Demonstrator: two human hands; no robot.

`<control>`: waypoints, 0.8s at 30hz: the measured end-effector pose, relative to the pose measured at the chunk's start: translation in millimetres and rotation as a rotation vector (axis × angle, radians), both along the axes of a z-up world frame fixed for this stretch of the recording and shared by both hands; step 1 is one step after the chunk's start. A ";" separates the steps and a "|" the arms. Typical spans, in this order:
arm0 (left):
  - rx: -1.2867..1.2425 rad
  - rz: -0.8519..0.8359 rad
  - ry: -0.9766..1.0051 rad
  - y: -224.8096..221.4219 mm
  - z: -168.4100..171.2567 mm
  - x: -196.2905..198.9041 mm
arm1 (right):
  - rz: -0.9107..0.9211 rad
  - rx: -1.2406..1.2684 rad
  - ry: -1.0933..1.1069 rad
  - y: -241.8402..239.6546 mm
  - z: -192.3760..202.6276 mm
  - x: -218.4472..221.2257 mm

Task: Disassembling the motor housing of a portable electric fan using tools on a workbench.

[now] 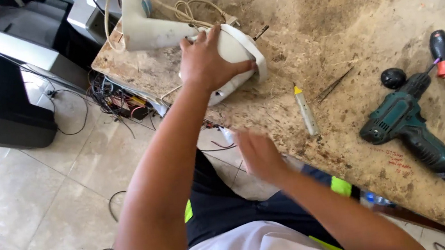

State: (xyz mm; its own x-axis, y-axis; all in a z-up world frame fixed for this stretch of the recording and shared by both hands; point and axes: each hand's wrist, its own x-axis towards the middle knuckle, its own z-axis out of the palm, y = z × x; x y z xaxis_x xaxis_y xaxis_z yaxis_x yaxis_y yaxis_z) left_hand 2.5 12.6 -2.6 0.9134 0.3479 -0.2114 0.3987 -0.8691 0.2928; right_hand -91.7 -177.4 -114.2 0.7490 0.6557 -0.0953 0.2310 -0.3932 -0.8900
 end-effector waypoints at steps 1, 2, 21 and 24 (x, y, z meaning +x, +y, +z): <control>-0.009 0.001 -0.005 4.5 -6.4 8.7 | 0.001 -0.009 -0.005 -24.1 -8.5 -3.4; 0.030 -0.038 -0.042 9.6 -16.1 9.8 | -0.011 -0.005 0.081 -48.6 -16.6 -15.4; 0.091 -0.035 -0.058 -1.9 -19.9 1.4 | -0.060 0.309 -0.174 -90.9 50.4 62.6; 0.111 -0.044 -0.081 -1.7 -22.2 -1.9 | -0.069 0.338 -0.055 -87.5 48.3 68.5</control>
